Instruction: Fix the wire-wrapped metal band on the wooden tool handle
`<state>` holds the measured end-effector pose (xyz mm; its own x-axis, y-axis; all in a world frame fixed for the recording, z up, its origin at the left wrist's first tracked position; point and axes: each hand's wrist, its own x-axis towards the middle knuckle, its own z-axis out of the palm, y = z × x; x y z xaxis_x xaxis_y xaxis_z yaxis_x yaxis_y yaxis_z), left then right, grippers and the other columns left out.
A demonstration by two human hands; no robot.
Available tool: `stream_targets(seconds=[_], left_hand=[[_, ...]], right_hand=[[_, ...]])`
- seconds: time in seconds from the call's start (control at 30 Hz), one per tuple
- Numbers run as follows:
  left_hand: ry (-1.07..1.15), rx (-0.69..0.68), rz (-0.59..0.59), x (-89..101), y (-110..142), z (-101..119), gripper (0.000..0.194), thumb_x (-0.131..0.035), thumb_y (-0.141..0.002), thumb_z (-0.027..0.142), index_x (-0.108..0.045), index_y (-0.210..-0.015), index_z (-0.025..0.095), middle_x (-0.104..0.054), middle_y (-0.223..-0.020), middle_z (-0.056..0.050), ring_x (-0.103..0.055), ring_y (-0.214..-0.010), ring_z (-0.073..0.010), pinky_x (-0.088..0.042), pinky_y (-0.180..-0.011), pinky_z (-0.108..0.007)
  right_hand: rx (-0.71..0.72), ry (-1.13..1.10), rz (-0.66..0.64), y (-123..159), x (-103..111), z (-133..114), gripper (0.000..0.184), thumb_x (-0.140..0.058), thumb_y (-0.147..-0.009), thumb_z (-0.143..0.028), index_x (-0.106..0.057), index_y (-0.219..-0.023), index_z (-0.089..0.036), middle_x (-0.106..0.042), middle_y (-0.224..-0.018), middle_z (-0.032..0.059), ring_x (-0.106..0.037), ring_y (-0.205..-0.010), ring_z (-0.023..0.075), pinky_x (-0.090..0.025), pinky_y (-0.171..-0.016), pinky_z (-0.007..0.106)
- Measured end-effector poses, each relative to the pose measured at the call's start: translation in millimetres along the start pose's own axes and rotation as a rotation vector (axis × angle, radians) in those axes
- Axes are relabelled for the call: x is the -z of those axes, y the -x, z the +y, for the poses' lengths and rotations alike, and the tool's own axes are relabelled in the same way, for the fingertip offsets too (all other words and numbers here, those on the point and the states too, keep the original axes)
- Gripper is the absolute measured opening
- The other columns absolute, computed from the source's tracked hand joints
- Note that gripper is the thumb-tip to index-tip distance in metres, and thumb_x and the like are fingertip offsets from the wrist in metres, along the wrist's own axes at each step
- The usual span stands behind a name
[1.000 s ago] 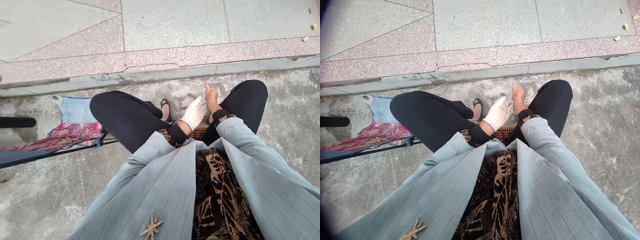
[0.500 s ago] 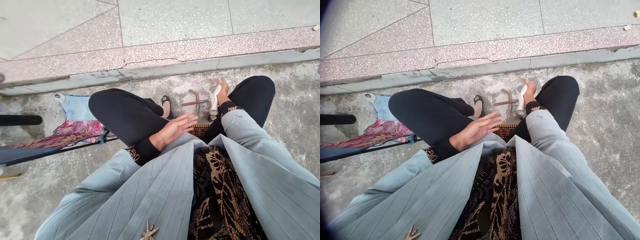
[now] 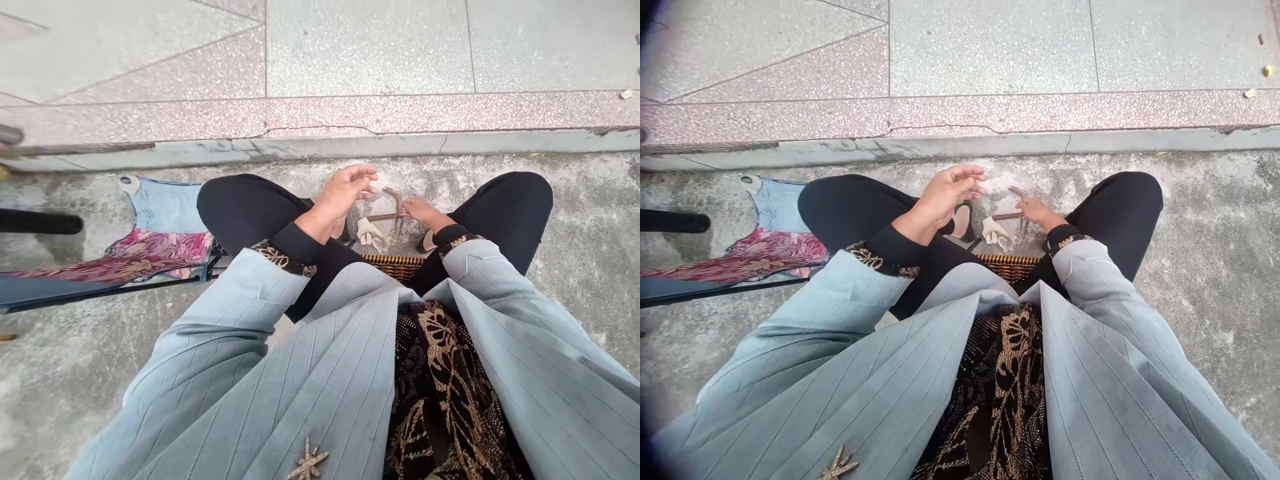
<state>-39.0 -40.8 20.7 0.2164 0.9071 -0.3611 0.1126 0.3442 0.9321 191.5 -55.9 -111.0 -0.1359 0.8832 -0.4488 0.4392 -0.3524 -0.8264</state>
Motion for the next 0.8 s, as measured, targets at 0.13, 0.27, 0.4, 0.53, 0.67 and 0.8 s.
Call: stream_targets(seconds=[0.13, 0.27, 0.4, 0.53, 0.67, 0.8], left_hand=[[-0.038, -0.033, -0.063, -3.3, -16.2, 11.7, 0.018, -0.061, -0.094, 0.015, -0.073, -0.108, 0.015, -0.077, -0.112, -0.01, -0.071, -0.072, -0.0091, -0.059, -0.077, -0.028], [-0.119, -0.248, -0.216, 0.8, -30.0, 35.6, 0.019, -0.06, -0.095, 0.018, -0.075, -0.107, 0.014, -0.078, -0.109, -0.009, -0.07, -0.07, -0.0091, -0.059, -0.079, -0.03], [-0.17, -0.506, -0.269, 2.1, -52.5, 66.5, 0.021, -0.063, -0.094, 0.023, -0.075, -0.109, 0.015, -0.078, -0.105, -0.008, -0.071, -0.077, -0.0116, -0.059, -0.083, -0.032], [-0.144, -0.639, -0.264, -2.2, -77.0, 96.7, 0.02, -0.065, -0.094, 0.029, -0.076, -0.104, 0.015, -0.077, -0.095, -0.007, -0.072, -0.082, -0.0146, -0.06, -0.085, -0.033], [-0.09, -0.63, -0.193, -8.0, -93.8, 111.4, 0.017, -0.067, -0.092, 0.03, -0.074, -0.098, 0.016, -0.076, -0.087, -0.005, -0.073, -0.083, -0.0159, -0.061, -0.085, -0.034], [-0.084, -0.583, -0.187, -13.4, -103.2, 106.8, 0.016, -0.067, -0.091, 0.028, -0.075, -0.099, 0.015, -0.077, -0.091, -0.006, -0.074, -0.085, -0.0158, -0.061, -0.087, -0.034]], right_hand=[[0.066, -0.243, -0.027, 22.5, 20.3, -46.8, 0.018, -0.056, -0.1, -0.028, -0.068, -0.09, -0.019, -0.051, -0.066, -0.0027, -0.061, -0.066, 0.0132, -0.058, -0.078, 0.03], [0.332, -0.301, -0.132, 45.1, 48.0, -96.5, 0.044, -0.071, -0.088, -0.063, -0.067, -0.087, -0.02, -0.043, -0.064, -0.0062, -0.045, -0.058, 0.0104, -0.062, -0.078, 0.035], [0.45, -0.234, -0.097, 50.5, 86.0, -149.4, 0.048, -0.067, -0.089, -0.068, -0.067, -0.088, -0.02, -0.043, -0.065, -0.0061, -0.041, -0.057, 0.0096, -0.061, -0.073, 0.033], [0.544, 0.051, -0.037, 39.8, 118.6, -196.4, 0.032, -0.06, -0.094, -0.049, -0.071, -0.089, -0.02, -0.054, -0.07, -0.0021, -0.054, -0.061, 0.0112, -0.052, -0.067, 0.028], [0.55, 0.183, 0.022, 15.0, 128.0, -209.8, 0.026, -0.055, -0.093, -0.037, -0.073, -0.088, -0.02, -0.059, -0.069, -0.0013, -0.057, -0.062, 0.012, -0.048, -0.066, 0.028], [0.458, 0.061, 0.047, -7.3, 123.0, -195.7, 0.023, -0.055, -0.09, -0.037, -0.071, -0.086, -0.02, -0.062, -0.074, -0.0003, -0.058, -0.062, 0.012, -0.051, -0.067, 0.028]])
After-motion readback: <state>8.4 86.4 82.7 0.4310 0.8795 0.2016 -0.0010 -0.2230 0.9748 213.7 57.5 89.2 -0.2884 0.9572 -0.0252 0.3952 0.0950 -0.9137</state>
